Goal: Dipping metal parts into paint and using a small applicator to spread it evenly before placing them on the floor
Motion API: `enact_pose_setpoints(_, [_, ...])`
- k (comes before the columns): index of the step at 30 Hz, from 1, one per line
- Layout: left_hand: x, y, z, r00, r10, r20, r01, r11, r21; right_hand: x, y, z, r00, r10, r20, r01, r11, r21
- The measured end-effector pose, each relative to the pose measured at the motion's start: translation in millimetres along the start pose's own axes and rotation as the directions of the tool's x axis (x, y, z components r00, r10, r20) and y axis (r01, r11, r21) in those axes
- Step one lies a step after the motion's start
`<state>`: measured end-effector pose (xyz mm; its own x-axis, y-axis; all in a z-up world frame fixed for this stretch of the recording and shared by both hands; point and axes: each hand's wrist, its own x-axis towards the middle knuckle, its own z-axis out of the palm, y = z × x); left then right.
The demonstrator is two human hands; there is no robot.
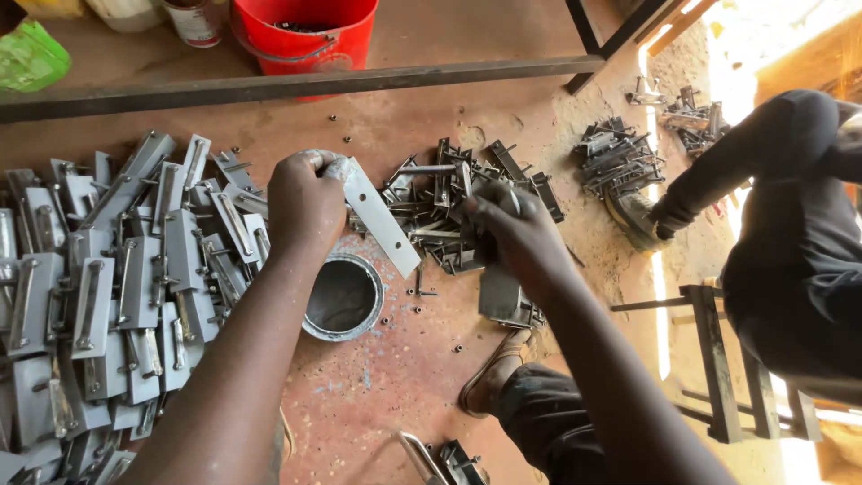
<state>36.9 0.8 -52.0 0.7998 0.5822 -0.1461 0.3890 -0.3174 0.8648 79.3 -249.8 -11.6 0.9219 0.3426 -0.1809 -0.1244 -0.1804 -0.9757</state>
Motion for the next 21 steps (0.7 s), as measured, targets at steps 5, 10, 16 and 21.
enact_pose_setpoints(5, [7.4, -4.2, 4.6, 1.0, -0.018, -0.022, 0.018, 1.0, -0.022, -22.2, -0.1, 19.0, 1.0, 0.018, 0.025, -0.018, 1.0, -0.023])
enact_pose_setpoints(10, [8.4, -3.9, 7.0, 1.0, -0.005, -0.03, 0.005, 1.0, -0.012, -11.8, -1.5, 20.7, 1.0, 0.011, 0.022, -0.009, 0.996, -0.092])
enact_pose_setpoints(16, [5.5, -5.5, 6.7, 1.0, 0.014, -0.011, -0.015, 1.0, -0.019, -12.1, -2.4, 29.1, 0.997, 0.046, 0.069, -0.039, 0.994, -0.106])
enact_pose_setpoints(21, [-4.5, 1.9, -0.9, 1.0, -0.005, -0.002, 0.004, 0.997, -0.075, -14.1, -1.6, 32.2, 0.995, 0.048, 0.092, -0.031, 0.983, -0.183])
